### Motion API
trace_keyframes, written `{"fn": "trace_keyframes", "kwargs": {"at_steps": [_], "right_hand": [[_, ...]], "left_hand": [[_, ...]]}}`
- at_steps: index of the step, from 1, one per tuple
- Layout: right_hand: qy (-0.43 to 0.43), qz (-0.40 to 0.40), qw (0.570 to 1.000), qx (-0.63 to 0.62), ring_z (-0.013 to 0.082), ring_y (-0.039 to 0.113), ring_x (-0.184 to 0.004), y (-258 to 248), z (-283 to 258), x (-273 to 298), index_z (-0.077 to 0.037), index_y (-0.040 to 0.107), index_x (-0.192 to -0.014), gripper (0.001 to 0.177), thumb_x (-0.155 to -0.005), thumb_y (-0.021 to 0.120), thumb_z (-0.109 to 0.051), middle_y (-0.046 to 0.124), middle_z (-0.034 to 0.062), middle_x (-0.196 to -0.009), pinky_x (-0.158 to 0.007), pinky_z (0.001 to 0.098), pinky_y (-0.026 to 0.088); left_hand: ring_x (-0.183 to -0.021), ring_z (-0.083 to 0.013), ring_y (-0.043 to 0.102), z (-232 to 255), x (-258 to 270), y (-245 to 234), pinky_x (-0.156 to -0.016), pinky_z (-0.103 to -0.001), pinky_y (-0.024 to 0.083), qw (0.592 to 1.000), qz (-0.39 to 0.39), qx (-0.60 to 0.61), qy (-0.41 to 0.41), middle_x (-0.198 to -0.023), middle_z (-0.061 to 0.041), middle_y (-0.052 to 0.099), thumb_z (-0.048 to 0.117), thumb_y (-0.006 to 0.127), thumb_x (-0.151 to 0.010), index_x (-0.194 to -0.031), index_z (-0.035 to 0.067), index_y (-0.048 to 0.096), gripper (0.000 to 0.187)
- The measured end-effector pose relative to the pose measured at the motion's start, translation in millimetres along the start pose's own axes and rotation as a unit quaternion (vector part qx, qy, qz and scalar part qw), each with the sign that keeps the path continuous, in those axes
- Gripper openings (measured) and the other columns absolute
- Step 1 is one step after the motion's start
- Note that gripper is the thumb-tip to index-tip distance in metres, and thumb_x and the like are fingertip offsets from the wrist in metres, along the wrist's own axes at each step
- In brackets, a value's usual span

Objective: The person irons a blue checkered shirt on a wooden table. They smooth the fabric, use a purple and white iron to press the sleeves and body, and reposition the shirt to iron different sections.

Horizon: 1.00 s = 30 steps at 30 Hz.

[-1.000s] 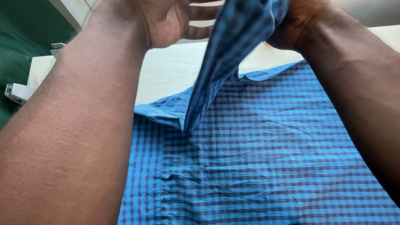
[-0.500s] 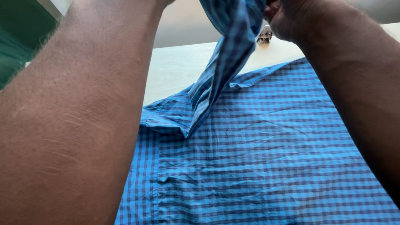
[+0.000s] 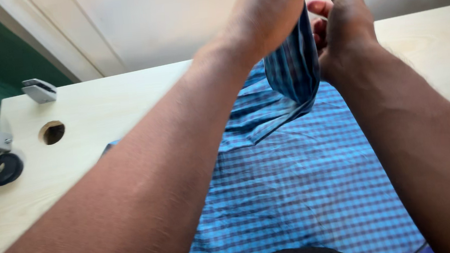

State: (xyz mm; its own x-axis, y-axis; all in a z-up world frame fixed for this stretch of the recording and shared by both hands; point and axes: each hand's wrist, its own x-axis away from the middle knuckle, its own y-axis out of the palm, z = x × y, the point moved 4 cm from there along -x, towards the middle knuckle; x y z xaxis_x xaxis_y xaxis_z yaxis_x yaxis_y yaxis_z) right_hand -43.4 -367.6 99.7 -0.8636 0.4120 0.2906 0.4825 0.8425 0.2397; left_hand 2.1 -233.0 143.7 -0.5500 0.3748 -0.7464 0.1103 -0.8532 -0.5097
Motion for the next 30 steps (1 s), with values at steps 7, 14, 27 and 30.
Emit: {"fn": "trace_keyframes", "kwargs": {"at_steps": [7,14,27,30], "right_hand": [[0.048,-0.072,0.958,-0.275,0.0321,0.071,-0.122,-89.2,10.4,54.9,-0.002,0.068,-0.134,0.083,-0.099,0.038,-0.071,0.075,0.018,-0.128,-0.102,0.0441,0.06],[-0.019,-0.035,0.903,-0.428,0.04,0.058,-0.131,-183.8,50.3,116.3,-0.012,0.053,-0.147,0.074,-0.102,0.023,-0.062,0.058,0.0175,-0.146,-0.107,0.0629,0.051],[0.045,0.267,0.924,-0.27,0.0289,0.051,-0.137,-256.7,101.3,180.3,-0.025,0.052,-0.142,0.075,-0.082,0.061,-0.069,0.055,0.0062,-0.146,-0.115,0.0515,0.04],[0.112,0.307,0.92,-0.214,0.0275,0.055,-0.13,-275.0,120.6,172.7,-0.023,0.057,-0.137,0.054,-0.089,0.071,-0.043,0.059,0.0073,-0.139,-0.112,0.046,0.046]], "left_hand": [[-0.131,-0.0391,0.061,91.7,50.2,59.4,-0.113,-0.047,0.053,0.967,-0.072,0.224,-0.099,-0.142,-0.025,0.064,0.05,0.061,-0.105,-0.152,0.017,0.053,0.058],[-0.15,-0.0523,0.016,174.4,112.6,87.6,-0.115,-0.065,0.028,0.906,-0.358,0.19,-0.125,-0.164,-0.03,0.018,0.061,0.067,-0.088,-0.16,0.021,0.03,0.09],[-0.144,-0.0326,0.044,33.1,236.7,-37.4,-0.116,-0.052,0.04,0.849,-0.283,-0.057,-0.442,-0.154,-0.016,0.049,0.037,0.065,-0.096,-0.148,0.013,0.051,0.059],[-0.148,-0.0373,0.039,-7.1,262.2,-73.2,-0.12,-0.052,0.035,0.854,-0.27,-0.13,-0.425,-0.158,-0.021,0.044,0.04,0.068,-0.095,-0.15,0.009,0.049,0.066]]}}
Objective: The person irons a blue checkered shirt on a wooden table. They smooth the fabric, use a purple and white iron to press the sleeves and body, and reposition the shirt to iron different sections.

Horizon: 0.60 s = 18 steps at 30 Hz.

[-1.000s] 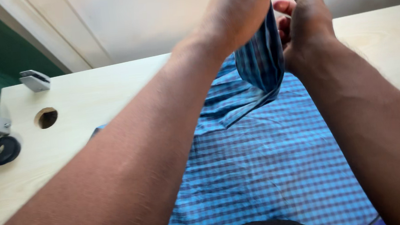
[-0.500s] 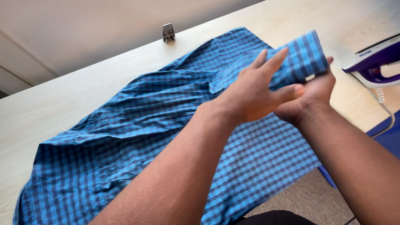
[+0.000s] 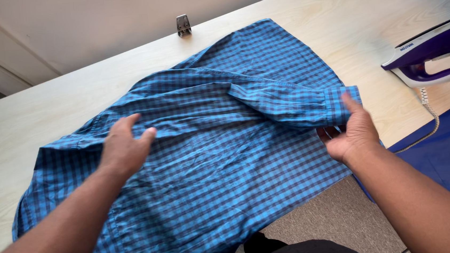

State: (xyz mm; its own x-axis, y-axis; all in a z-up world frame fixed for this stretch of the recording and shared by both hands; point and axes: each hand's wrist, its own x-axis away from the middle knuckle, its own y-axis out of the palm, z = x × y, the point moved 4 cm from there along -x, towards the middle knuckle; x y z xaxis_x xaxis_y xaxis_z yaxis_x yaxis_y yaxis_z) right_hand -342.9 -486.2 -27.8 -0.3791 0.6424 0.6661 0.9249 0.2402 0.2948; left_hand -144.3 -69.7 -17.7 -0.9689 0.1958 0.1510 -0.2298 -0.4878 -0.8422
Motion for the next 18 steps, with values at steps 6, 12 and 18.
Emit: {"fn": "trace_keyframes", "kwargs": {"at_steps": [6,12,18], "right_hand": [[-0.037,-0.003,0.994,-0.1,0.0245,0.065,-0.12,-26.3,-10.9,-38.2,-0.019,0.063,-0.131,0.032,-0.099,0.06,-0.017,0.066,0.0058,-0.13,-0.11,0.0491,0.053],[-0.086,-0.054,0.988,-0.115,0.0238,0.069,-0.123,-17.0,-54.4,-57.5,-0.016,0.07,-0.128,0.029,-0.102,0.058,-0.02,0.071,0.0041,-0.132,-0.111,0.0545,0.052],[-0.023,0.175,0.984,-0.006,0.0234,0.065,-0.12,-27.1,-36.8,-52.9,-0.019,0.065,-0.129,0.03,-0.1,0.058,-0.025,0.066,0.0035,-0.134,-0.106,0.0587,0.049]], "left_hand": [[-0.153,-0.0417,0.024,-82.2,-14.9,6.9,-0.123,-0.054,0.028,0.994,-0.048,-0.068,-0.073,-0.168,-0.022,0.021,0.054,0.06,-0.095,-0.161,0.019,0.034,0.08],[-0.156,-0.0405,0.015,-125.1,-26.5,15.0,-0.124,-0.055,0.023,0.991,-0.075,-0.095,-0.055,-0.17,-0.02,0.016,0.054,0.054,-0.098,-0.161,0.02,0.031,0.075],[-0.153,-0.0387,0.03,-113.1,-13.9,-5.0,-0.121,-0.059,0.032,0.992,-0.034,-0.108,-0.064,-0.171,-0.012,0.029,0.049,0.053,-0.099,-0.155,0.015,0.046,0.066]]}}
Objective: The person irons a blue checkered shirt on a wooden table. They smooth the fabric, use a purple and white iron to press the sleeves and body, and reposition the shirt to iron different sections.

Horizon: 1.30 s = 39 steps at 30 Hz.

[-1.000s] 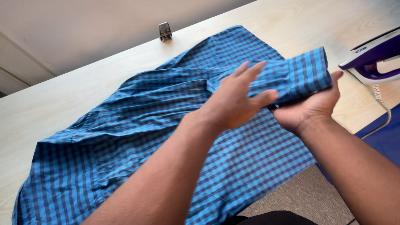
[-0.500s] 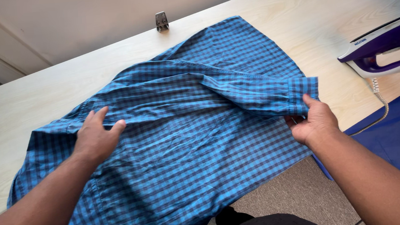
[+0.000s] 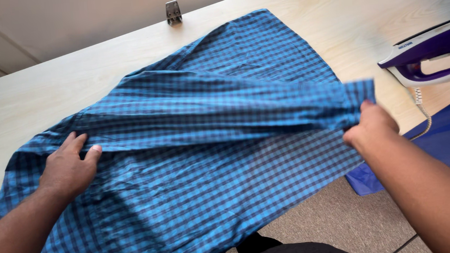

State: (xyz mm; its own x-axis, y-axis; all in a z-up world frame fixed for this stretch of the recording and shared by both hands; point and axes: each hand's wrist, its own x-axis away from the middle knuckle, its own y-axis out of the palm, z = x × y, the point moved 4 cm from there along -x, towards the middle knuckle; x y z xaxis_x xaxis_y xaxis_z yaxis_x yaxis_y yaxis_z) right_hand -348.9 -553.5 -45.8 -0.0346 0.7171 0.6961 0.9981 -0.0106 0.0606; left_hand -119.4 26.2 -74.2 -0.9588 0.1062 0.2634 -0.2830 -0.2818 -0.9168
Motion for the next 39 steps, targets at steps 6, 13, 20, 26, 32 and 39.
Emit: {"fn": "trace_keyframes", "kwargs": {"at_steps": [6,13,20,26,32,39], "right_hand": [[-0.088,0.101,0.964,0.231,0.0287,0.056,-0.125,-14.2,23.6,22.5,-0.015,0.051,-0.136,0.046,-0.094,0.069,-0.023,0.054,0.0101,-0.139,-0.102,0.049,0.051],[-0.217,0.188,0.829,0.479,0.0358,0.043,-0.129,-1.9,17.6,28.4,-0.012,0.033,-0.144,0.077,-0.085,0.082,-0.021,0.04,0.0161,-0.143,-0.097,0.0408,0.052],[-0.554,-0.094,0.616,0.552,0.0288,0.052,-0.144,40.1,45.9,55.8,-0.016,0.048,-0.154,0.053,-0.106,0.063,-0.032,0.056,0.0106,-0.154,-0.125,0.0537,0.033],[-0.42,-0.183,0.497,0.736,0.0352,0.003,-0.156,59.6,103.2,50.5,-0.02,0.016,-0.163,0.073,-0.103,0.031,-0.059,0.012,0.0098,-0.171,-0.122,0.0631,0.002],[-0.401,-0.153,0.506,0.748,0.0328,-0.009,-0.157,47.8,104.0,35.7,-0.022,0.006,-0.164,0.082,-0.099,0.026,-0.068,-0.004,0.012,-0.171,-0.124,0.0593,-0.003],[-0.479,-0.181,0.497,0.701,0.0353,-0.01,-0.155,77.3,116.8,57.1,-0.009,0.003,-0.164,0.077,-0.106,0.023,-0.056,-0.009,0.0189,-0.171,-0.119,0.0639,-0.006]], "left_hand": [[-0.14,-0.0391,0.043,39.7,8.0,-31.6,-0.11,-0.062,0.039,0.995,0.077,-0.011,-0.058,-0.148,-0.018,0.053,0.037,0.062,-0.101,-0.139,0.013,0.062,0.045],[-0.143,-0.0348,0.044,121.6,-19.6,-22.2,-0.117,-0.056,0.038,0.972,0.137,0.045,0.187,-0.151,-0.015,0.054,0.024,0.058,-0.106,-0.138,0.012,0.063,0.035],[-0.155,-0.0357,0.012,163.1,-51.6,25.0,-0.122,-0.063,0.01,0.978,-0.009,-0.011,0.208,-0.168,-0.009,0.021,0.043,0.036,-0.106,-0.157,0.022,0.036,0.055],[-0.157,-0.0322,-0.012,157.3,-72.7,50.5,-0.117,-0.074,-0.008,0.984,-0.096,-0.039,0.142,-0.173,0.001,-0.009,0.055,0.031,-0.101,-0.163,0.035,0.005,0.07],[-0.155,-0.0306,-0.019,153.0,-75.6,57.6,-0.112,-0.076,-0.017,0.985,-0.078,-0.071,0.14,-0.171,0.001,-0.015,0.061,0.026,-0.099,-0.162,0.038,0.0,0.072],[-0.152,-0.0446,-0.019,182.4,-48.0,61.9,-0.109,-0.081,-0.012,0.986,0.021,-0.03,0.162,-0.171,-0.017,-0.013,0.043,0.033,-0.106,-0.166,0.016,0.007,0.071]]}}
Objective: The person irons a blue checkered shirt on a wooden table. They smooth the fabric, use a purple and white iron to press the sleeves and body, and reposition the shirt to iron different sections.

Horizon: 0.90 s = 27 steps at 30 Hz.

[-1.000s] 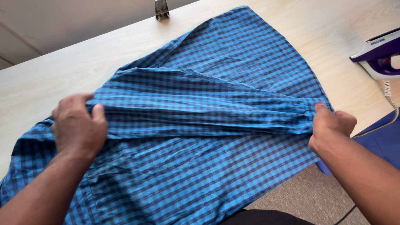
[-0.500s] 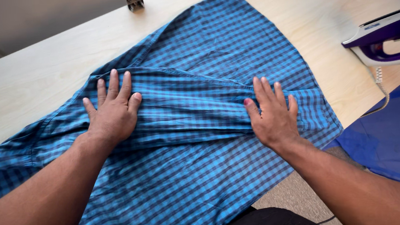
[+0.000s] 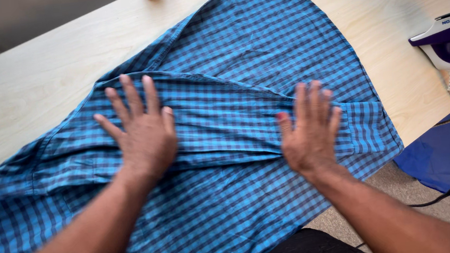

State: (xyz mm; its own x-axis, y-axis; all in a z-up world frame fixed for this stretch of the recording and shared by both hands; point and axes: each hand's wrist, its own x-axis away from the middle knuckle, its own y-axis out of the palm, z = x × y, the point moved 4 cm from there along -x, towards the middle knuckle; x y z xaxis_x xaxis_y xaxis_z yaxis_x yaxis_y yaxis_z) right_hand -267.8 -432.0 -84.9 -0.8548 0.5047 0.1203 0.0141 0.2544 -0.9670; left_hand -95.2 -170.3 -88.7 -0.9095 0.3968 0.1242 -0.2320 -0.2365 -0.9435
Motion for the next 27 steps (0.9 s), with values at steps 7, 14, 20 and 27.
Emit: {"fn": "trace_keyframes", "kwargs": {"at_steps": [7,14,20,27], "right_hand": [[-0.106,-0.083,0.99,0.03,0.0281,-0.002,-0.159,13.7,-48.6,24.9,-0.016,0.011,-0.164,0.069,-0.106,0.022,-0.051,0.002,0.0058,-0.173,-0.124,0.0555,-0.003],[0.006,-0.062,0.996,0.061,0.0286,-0.007,-0.156,4.0,29.1,33.1,-0.023,0.005,-0.163,0.073,-0.102,0.019,-0.06,-0.008,0.0087,-0.171,-0.122,0.055,-0.003],[0.068,-0.037,0.996,0.047,0.0303,-0.008,-0.156,1.3,69.9,47.6,-0.018,0.003,-0.164,0.077,-0.101,0.019,-0.06,-0.006,0.0103,-0.171,-0.123,0.0585,-0.003],[0.116,0.01,0.993,-0.024,0.0367,0.001,-0.157,-9.0,72.6,48.2,-0.009,0.012,-0.163,0.081,-0.101,0.036,-0.055,0.007,0.0166,-0.171,-0.124,0.0607,0.003]], "left_hand": [[-0.16,-0.032,0.005,83.2,52.6,30.3,-0.123,-0.069,0.0,0.987,0.022,-0.002,0.158,-0.173,-0.003,0.014,0.046,0.04,-0.106,-0.164,0.024,0.028,0.063],[-0.157,-0.0336,0.006,30.2,43.1,14.3,-0.118,-0.071,-0.001,0.992,0.037,-0.018,0.116,-0.172,-0.008,0.016,0.053,0.036,-0.104,-0.162,0.024,0.029,0.066],[-0.157,-0.0393,0.003,-29.3,47.9,-4.6,-0.119,-0.071,-0.002,0.998,0.024,-0.023,0.05,-0.173,-0.01,0.012,0.049,0.031,-0.105,-0.164,0.024,0.023,0.065],[-0.153,-0.048,0.0,-37.4,46.7,-11.9,-0.117,-0.069,0.002,0.998,0.0,-0.06,-0.005,-0.169,-0.02,0.01,0.05,0.033,-0.104,-0.161,0.013,0.022,0.069]]}}
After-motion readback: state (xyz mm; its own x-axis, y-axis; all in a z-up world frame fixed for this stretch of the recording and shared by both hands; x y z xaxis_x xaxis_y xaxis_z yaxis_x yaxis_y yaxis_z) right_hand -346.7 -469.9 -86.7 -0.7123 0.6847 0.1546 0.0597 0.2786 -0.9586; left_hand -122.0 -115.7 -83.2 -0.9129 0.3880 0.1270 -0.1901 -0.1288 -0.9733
